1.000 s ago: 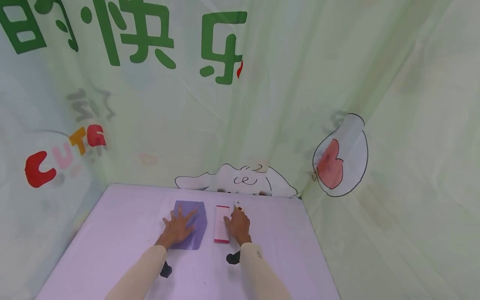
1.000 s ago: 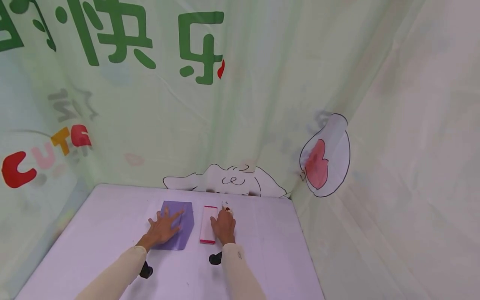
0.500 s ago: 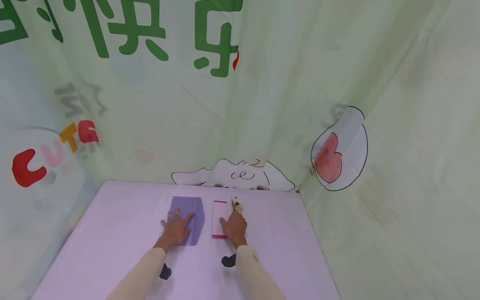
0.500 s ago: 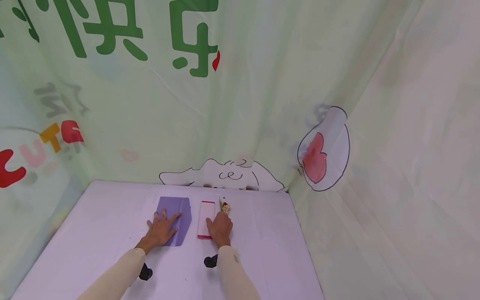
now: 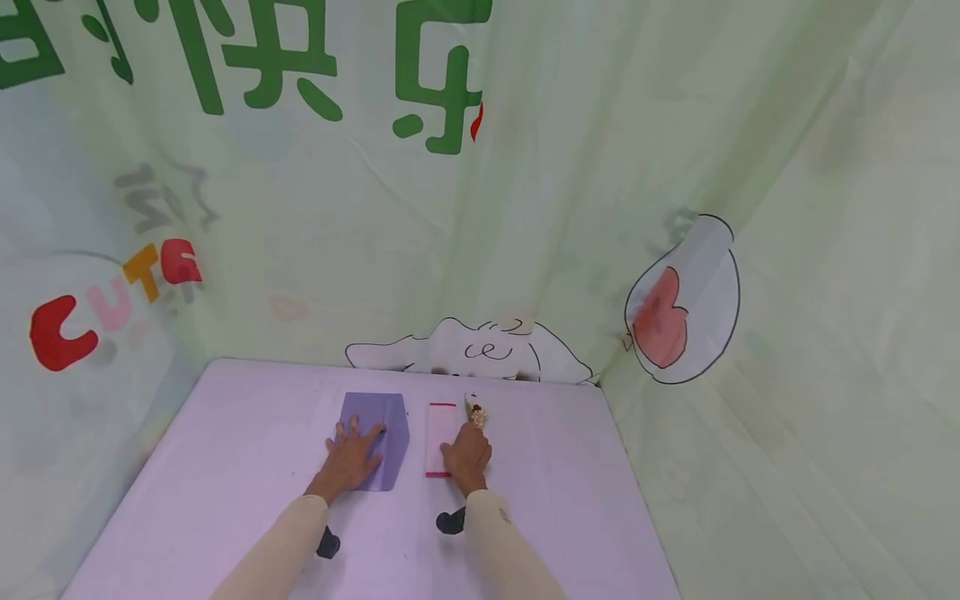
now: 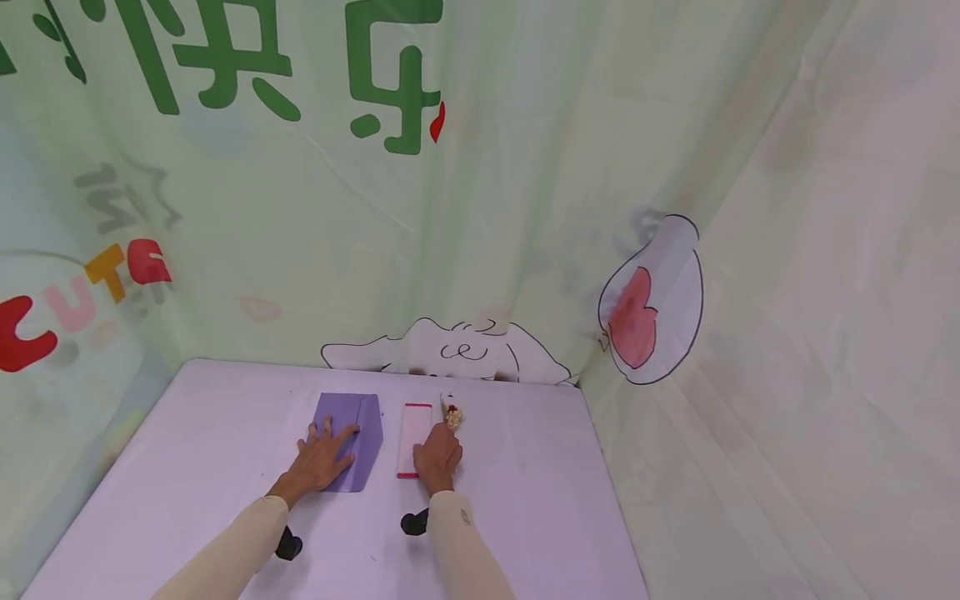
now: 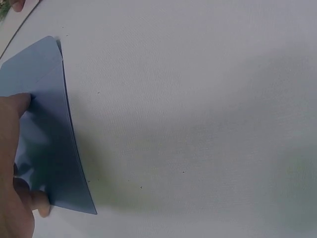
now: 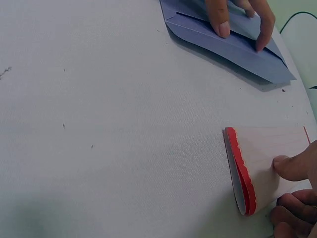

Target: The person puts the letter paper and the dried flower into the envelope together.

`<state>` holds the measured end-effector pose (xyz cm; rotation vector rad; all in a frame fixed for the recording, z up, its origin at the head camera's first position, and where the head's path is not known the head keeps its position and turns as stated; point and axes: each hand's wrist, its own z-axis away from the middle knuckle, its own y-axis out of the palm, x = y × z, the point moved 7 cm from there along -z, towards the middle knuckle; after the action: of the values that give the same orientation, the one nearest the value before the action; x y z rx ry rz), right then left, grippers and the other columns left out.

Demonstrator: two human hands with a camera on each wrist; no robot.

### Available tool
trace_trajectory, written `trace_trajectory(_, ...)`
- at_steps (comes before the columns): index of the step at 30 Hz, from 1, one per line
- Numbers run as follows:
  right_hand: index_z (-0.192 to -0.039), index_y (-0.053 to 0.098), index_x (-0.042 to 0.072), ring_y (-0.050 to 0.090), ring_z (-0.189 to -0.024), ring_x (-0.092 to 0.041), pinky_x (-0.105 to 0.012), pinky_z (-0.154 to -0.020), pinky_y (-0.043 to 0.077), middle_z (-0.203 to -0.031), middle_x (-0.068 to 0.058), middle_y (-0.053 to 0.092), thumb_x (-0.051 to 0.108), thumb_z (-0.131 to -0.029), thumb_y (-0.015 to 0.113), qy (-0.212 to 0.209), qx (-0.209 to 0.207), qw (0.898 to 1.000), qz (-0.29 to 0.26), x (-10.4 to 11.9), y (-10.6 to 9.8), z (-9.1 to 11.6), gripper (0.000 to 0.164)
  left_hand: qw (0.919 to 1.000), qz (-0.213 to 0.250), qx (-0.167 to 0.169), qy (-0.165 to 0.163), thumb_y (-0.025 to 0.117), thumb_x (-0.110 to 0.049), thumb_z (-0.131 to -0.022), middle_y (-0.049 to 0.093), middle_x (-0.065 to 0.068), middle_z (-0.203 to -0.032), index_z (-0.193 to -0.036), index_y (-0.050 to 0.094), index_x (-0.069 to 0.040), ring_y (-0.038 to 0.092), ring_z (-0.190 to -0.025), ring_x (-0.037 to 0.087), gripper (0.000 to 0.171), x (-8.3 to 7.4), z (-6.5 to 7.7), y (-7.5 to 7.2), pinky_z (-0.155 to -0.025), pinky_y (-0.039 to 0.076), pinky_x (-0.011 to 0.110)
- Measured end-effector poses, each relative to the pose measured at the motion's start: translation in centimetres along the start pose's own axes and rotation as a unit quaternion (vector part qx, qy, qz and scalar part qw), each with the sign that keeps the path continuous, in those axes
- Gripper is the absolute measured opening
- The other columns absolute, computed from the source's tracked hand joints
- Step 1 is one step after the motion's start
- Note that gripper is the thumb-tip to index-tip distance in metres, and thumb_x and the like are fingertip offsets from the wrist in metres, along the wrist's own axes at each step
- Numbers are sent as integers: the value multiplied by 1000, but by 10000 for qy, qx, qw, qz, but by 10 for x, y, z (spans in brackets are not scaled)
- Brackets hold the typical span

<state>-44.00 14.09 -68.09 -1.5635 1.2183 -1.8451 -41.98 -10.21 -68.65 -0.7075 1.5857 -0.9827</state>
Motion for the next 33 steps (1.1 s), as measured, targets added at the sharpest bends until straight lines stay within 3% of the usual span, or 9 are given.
trace_trajectory(5, -108, 71, -3, 66, -91, -32, -51, -95, 55, -94, -15, 72, 12, -89, 88, 202, -145, 9994, -220, -4, 3, 0, 31, 10000, -16, -10, 83, 71, -24, -102, 29, 53, -161, -156, 51, -15, 30, -142, 82, 58, 1, 0, 4, -101, 35, 91)
trace_trajectory(9, -105, 72, -2, 70, -88, -31, -50, -91, 59, -92, -14, 74, 10, -88, 88, 484, -196, 9975, -468, -9, 5, -2, 26, 9999, -63, -30, 84, 74, -23, -101, 34, 51, -159, -153, 56, -14, 34, -141, 81, 56, -2, 1, -2, -101, 37, 90)
trace_trajectory(16, -96, 74, -2, 73, -89, -36, -53, -88, 61, -89, -18, 75, 12, -97, 80, 629, -459, 9937, -804, -10, 1, -6, 15, 9990, -430, -37, 88, 72, -26, -104, 38, 48, -159, -155, 56, -16, 40, -139, 75, 54, -3, -1, -6, -99, 43, 83)
trace_trajectory(23, -93, 76, -1, 73, -85, -34, -52, -85, 61, -88, -17, 76, 10, -98, 78, 708, -646, 9898, -1054, -11, -6, -6, 13, 9995, -240, -176, 124, 73, -22, -102, 39, 49, -158, -152, 58, -14, 41, -137, 75, 53, -3, 3, -7, -95, 44, 82)
trace_trajectory(33, -94, 80, -4, 73, -88, -37, -56, -88, 58, -93, -20, 78, 8, -96, 78, 995, -754, 9769, -1734, -18, -9, -6, 13, 9989, 122, -403, 210, 68, -22, -100, 35, 52, -158, -152, 55, -14, 36, -138, 81, 54, 3, 2, 4, -99, 38, 91)
